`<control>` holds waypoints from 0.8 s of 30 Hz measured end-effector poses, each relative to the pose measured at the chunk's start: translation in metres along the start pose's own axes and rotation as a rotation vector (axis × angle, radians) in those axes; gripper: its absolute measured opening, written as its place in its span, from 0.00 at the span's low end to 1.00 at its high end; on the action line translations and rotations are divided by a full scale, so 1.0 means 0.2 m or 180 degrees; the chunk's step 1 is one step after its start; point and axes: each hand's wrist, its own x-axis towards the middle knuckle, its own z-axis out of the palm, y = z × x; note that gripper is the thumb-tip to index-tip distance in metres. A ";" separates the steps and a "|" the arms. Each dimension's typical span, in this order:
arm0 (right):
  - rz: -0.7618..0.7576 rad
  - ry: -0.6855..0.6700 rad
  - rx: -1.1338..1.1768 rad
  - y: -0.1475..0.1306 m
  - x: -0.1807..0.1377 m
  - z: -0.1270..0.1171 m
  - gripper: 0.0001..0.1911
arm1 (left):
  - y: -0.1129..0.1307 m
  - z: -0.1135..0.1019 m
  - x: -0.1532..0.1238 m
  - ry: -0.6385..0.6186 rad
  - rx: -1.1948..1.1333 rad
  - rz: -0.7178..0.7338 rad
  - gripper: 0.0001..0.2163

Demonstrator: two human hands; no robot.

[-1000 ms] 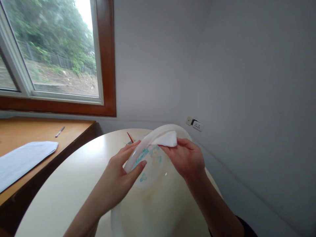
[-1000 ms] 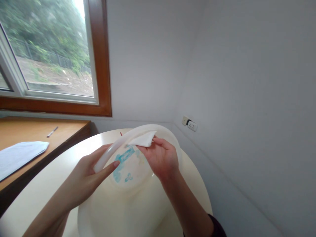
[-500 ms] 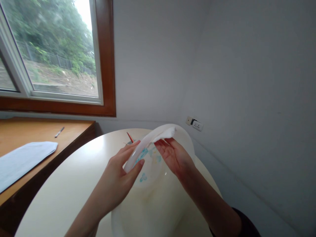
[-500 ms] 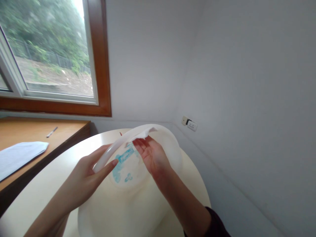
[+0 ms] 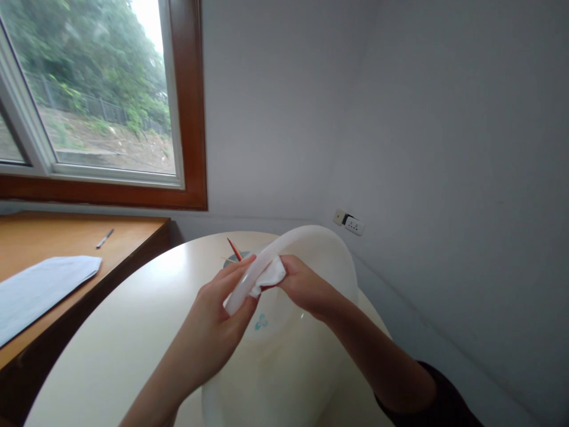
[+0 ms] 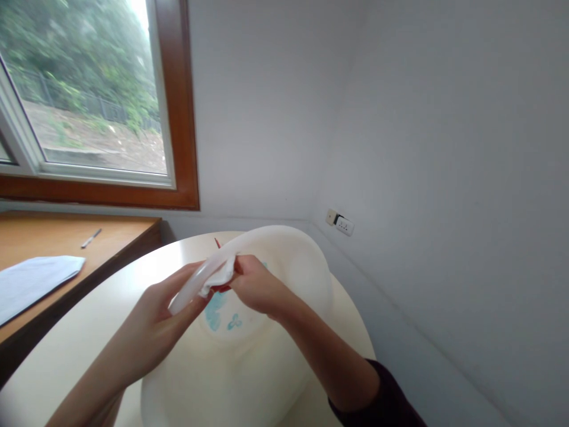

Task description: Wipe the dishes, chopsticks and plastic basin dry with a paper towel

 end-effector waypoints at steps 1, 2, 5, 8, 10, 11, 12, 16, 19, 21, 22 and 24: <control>0.0023 -0.0076 -0.0038 -0.01 0.00 -0.01 0.08 | 0.00 0.00 0.00 -0.0019 0.0001 -0.0010 0.18; 0.0038 -0.0093 -0.0007 -0.03 0.00 -0.02 0.09 | 0.00 0.00 0.00 -0.0034 0.0003 -0.0025 0.18; -0.0056 0.0216 0.0390 -0.04 0.01 -0.11 0.08 | -0.01 -0.01 0.01 -0.0066 0.0005 -0.0087 0.19; -0.0225 0.0705 0.0962 0.01 0.00 -0.24 0.05 | -0.01 -0.02 0.01 -0.0072 -0.0052 -0.0144 0.20; -0.0187 0.0982 0.1197 0.06 -0.01 -0.34 0.03 | 0.00 -0.02 0.01 -0.0036 -0.0070 -0.0179 0.20; -0.0126 0.1121 0.1270 0.09 -0.02 -0.39 0.03 | 0.00 -0.02 0.01 -0.0002 -0.0053 -0.0195 0.21; -0.0052 0.1265 0.1336 0.12 -0.04 -0.44 0.03 | 0.00 -0.02 0.01 0.0033 -0.0020 -0.0210 0.21; 0.0287 0.1709 0.1567 0.23 -0.11 -0.56 0.09 | -0.01 -0.01 0.00 0.0098 0.0129 -0.0236 0.24; 0.0453 0.1883 0.1735 0.30 -0.17 -0.59 0.11 | -0.01 -0.01 0.00 0.0090 0.0177 -0.0209 0.24; 0.0577 0.2023 0.1844 0.34 -0.21 -0.59 0.14 | -0.01 -0.01 0.00 0.0084 0.0214 -0.0196 0.23; 0.0657 0.2085 0.1900 0.37 -0.24 -0.59 0.15 | -0.01 -0.01 0.00 0.0082 0.0234 -0.0198 0.23; 0.0832 0.2155 0.1993 0.43 -0.28 -0.57 0.16 | -0.01 -0.01 0.00 0.0082 0.0281 -0.0203 0.22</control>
